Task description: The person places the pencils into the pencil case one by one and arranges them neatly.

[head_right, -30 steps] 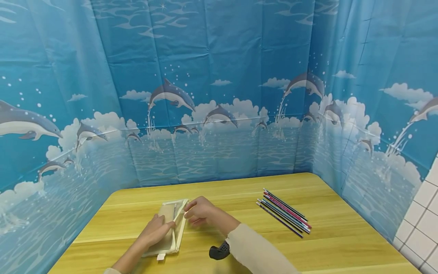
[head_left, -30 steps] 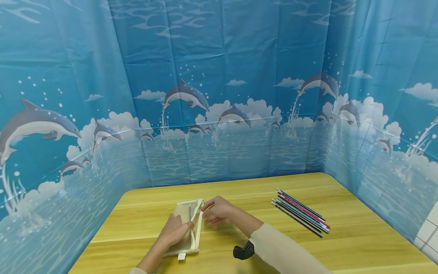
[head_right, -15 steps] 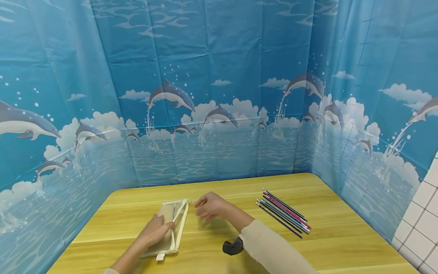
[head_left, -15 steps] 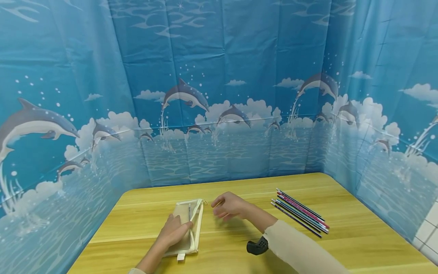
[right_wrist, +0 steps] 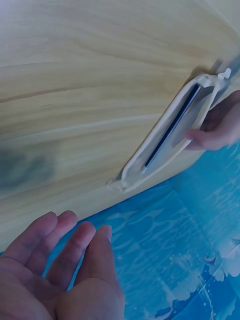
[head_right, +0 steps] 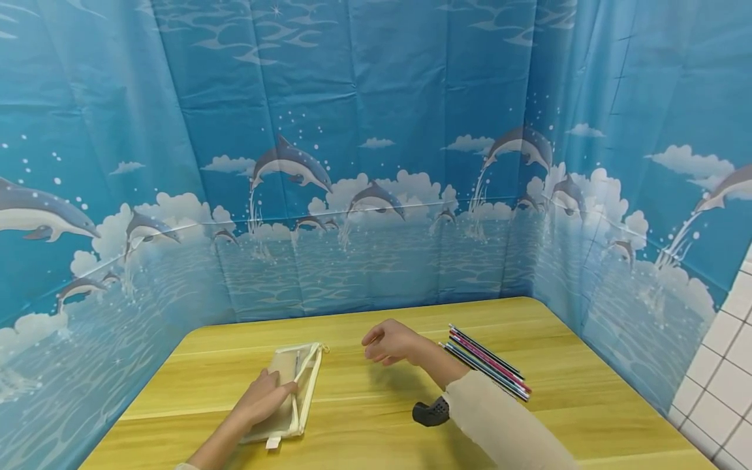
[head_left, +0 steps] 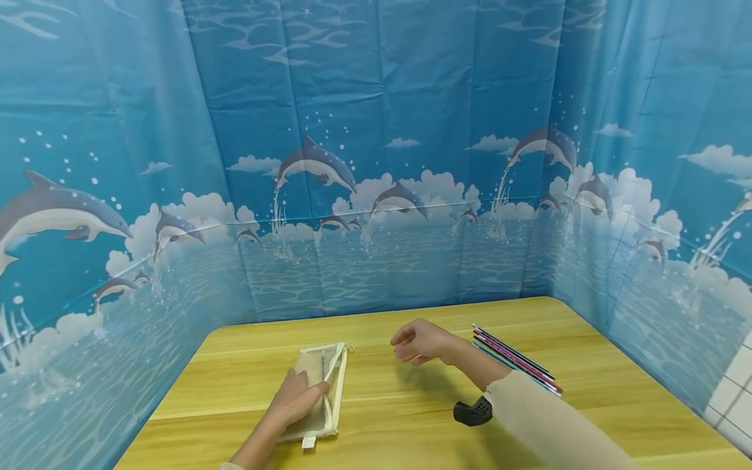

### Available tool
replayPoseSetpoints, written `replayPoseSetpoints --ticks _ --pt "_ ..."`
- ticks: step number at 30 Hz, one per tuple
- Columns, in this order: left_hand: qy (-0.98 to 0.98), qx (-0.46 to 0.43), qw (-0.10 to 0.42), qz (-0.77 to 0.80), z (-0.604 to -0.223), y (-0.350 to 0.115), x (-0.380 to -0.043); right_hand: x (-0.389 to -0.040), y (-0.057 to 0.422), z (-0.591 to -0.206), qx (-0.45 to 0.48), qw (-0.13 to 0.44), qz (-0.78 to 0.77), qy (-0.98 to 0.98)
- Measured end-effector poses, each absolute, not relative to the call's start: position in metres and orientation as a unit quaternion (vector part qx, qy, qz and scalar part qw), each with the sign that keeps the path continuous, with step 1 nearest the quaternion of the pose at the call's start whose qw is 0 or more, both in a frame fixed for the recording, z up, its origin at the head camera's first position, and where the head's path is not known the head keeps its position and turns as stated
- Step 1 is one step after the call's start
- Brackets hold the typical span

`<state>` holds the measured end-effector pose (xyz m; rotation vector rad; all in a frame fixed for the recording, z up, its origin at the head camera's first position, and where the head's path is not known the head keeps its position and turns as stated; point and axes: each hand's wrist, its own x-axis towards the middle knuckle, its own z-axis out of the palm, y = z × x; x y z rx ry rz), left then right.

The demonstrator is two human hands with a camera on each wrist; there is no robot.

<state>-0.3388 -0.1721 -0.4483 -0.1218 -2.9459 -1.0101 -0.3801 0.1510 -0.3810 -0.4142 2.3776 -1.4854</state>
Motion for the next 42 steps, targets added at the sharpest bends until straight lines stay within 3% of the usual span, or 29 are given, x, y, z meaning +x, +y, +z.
replayPoseSetpoints --ticks 24,42 --pt "-0.944 -0.037 0.016 -0.327 -0.448 -0.175 -0.337 -0.390 0.266 -0.369 -0.128 0.142 -0.521 0.832" --pt "-0.946 -0.031 0.011 -0.324 -0.444 -0.171 -0.337 -0.391 0.352 -0.388 -0.077 0.089 -0.449 0.886"
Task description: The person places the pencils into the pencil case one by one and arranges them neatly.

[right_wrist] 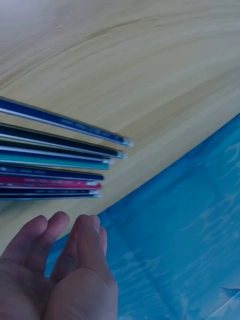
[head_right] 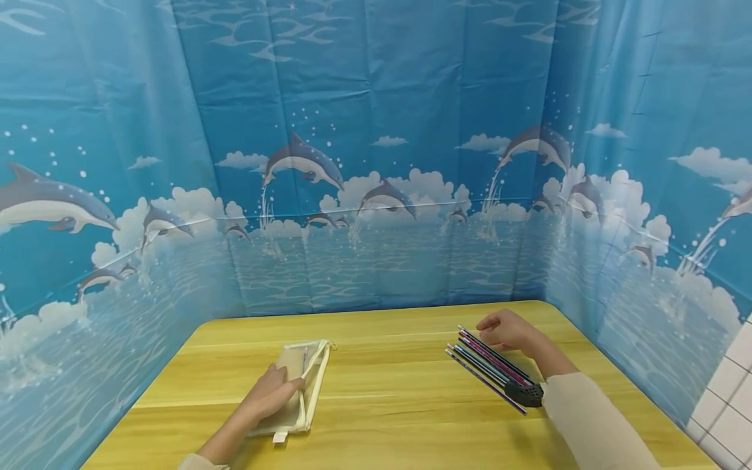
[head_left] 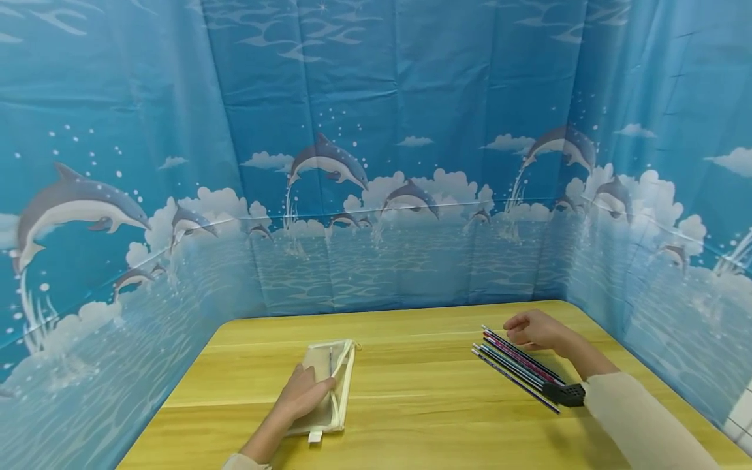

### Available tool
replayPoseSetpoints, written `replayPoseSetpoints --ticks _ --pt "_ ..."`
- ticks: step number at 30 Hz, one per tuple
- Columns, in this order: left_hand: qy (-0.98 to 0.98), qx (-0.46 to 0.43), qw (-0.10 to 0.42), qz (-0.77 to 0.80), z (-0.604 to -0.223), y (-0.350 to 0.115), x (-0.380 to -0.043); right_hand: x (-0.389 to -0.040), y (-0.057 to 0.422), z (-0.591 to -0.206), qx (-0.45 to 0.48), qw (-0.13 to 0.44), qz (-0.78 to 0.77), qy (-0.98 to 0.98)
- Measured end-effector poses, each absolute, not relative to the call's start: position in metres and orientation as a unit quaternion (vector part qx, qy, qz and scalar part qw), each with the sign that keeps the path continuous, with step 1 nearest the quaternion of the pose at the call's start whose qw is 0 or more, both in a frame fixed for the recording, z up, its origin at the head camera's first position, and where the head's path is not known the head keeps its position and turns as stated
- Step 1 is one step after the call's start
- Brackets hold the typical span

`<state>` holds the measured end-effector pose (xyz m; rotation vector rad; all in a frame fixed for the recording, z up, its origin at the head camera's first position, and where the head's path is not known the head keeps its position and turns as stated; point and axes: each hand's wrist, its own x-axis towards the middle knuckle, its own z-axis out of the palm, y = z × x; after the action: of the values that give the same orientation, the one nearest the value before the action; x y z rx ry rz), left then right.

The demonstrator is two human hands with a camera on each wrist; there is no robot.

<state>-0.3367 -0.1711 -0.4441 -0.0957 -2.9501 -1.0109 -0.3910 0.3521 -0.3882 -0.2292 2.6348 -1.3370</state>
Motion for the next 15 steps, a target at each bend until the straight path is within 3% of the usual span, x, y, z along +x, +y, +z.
replayPoseSetpoints --ticks 15 --pt "-0.945 -0.044 0.004 -0.323 -0.442 -0.169 -0.341 -0.389 0.382 -0.422 -0.060 0.052 -0.396 0.915"
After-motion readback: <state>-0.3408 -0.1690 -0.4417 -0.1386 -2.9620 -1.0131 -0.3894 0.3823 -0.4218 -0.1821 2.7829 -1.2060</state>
